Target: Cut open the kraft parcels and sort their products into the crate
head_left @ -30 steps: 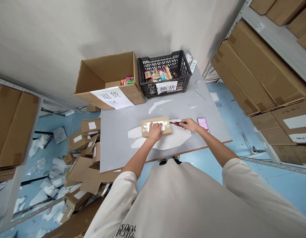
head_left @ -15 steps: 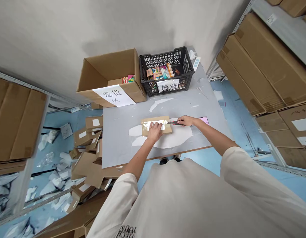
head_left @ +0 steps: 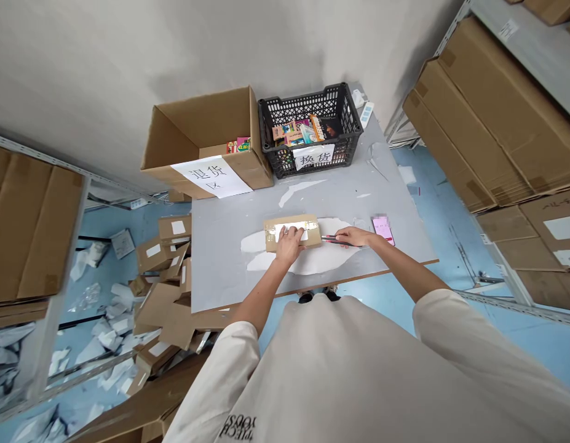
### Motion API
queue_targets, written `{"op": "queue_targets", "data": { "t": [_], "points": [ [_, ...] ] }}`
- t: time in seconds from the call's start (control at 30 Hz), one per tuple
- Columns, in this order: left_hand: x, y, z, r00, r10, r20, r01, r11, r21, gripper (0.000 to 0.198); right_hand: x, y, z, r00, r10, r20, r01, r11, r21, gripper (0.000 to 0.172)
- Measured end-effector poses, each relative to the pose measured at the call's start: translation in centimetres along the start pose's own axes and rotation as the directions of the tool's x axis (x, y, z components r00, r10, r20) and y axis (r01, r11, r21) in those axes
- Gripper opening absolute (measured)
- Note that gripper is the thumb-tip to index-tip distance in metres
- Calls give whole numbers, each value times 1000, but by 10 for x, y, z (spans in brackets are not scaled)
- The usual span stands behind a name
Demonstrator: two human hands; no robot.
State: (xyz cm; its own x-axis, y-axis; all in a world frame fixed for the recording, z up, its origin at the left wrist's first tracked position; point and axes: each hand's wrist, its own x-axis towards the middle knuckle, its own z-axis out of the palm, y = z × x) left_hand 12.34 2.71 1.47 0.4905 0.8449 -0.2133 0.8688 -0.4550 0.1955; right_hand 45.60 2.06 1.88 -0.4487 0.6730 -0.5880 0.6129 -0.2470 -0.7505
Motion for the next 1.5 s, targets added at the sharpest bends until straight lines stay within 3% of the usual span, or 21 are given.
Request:
{"op": "queue_targets", "data": {
  "t": [0.13,0.23,0.3,0.4,0.5,0.6,0.87,1.17,1.5],
  "points": [
    [1,-1,-4,1000,20,1,-20,997,-77,77,-10,14,1,985,82,-155,-64,991,118,46],
    [6,-4,-11,995,-12,-96,0,993,-121,68,-15,15,-1,963,40,-267,1,989,151,47],
    [12,-6,-15,990,-65,-126,49,991,-123,61,-18,10,2,947,-41,-318,73,993,91,46],
    [23,-9,-17,993,-94,-77,86,991,-106,61,-20,-2,13,917,-162,-364,131,985,-110,47],
    [34,-12,-18,993,-118,-25,115,989,-96,64,-17,-11,26,885,-272,-378,114,914,-390,46],
    [39,-15,-17,991,-133,-2,132,987,-86,61,-12,-11,32,875,-311,-371,72,841,-536,47],
    [31,-15,0,993,-17,-116,15,1000,-17,62,-6,-2,32,890,-309,-335,84,834,-545,47],
    [32,-19,7,989,-12,-146,8,1000,-30,62,3,7,56,811,-341,-475,18,827,-562,50],
    [33,-19,6,985,-19,-169,13,999,-32,58,12,22,33,796,-396,-457,40,789,-613,51]
  ]
}}
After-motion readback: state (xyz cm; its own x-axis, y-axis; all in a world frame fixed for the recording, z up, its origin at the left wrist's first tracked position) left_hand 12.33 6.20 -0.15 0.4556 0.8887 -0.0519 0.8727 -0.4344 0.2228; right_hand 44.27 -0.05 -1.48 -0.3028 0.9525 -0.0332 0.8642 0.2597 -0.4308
